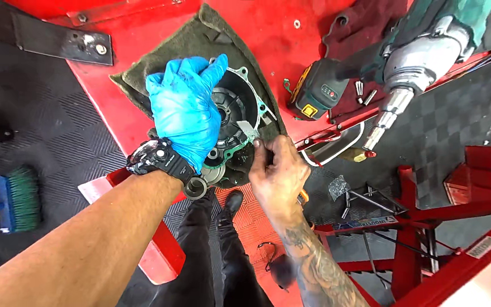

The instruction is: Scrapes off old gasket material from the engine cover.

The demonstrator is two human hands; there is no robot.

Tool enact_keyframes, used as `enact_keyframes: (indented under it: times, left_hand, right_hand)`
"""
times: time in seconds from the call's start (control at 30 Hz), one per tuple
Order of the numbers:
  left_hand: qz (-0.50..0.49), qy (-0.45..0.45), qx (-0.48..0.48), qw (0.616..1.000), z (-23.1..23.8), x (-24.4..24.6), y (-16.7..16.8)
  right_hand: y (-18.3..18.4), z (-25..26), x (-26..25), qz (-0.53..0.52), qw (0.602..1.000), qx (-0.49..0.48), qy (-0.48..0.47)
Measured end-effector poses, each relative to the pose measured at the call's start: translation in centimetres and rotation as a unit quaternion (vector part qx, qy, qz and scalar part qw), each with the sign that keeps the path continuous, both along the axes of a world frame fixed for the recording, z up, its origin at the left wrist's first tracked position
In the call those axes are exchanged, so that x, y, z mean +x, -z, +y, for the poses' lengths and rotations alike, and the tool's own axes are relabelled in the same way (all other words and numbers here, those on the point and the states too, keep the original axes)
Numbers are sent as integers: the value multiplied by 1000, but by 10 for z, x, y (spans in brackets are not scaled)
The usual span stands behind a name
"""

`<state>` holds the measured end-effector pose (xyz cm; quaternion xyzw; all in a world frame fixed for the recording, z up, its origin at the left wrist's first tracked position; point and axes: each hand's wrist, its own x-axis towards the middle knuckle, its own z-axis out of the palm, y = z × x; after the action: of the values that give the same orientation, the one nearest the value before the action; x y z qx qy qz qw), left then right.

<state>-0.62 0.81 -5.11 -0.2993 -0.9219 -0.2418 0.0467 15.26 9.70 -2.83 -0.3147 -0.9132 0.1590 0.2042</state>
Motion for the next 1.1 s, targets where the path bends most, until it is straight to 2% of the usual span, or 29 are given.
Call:
enact_keyframes:
  times: [0.2,0.37,0.6,0.7,0.77,0.87,0.97,1.1]
  left_hand:
    - [3,0,4,1000,0,1,0]
    - [-4,12,-6,1000,-1,1,-2]
    - [5,18,-8,1000,1,0,-1]
    - [3,21,-1,1000,1,0,-2]
    - [-7,26,-4,1000,2,-2,-5]
    - [-26,71,-34,997,1,-17,-9]
    - [-44,135,-23,990,4,-39,-10]
    - [-18,301,6,953,19,-68,-12]
  right_hand:
    - [0,-11,4,-2,1000,-21,14]
    - [-1,2,-5,0,999,-6,47]
    - [-11,13,-11,-33,997,-61,17]
    - [-13,0,13,-34,995,-87,-40]
    - [-15,5,28,2,991,-128,-43]
    - [-24,26,37,49,985,-165,-16]
    - [-31,46,36,38,987,-159,-5]
    - [-28,63,14,-11,988,-150,-31]
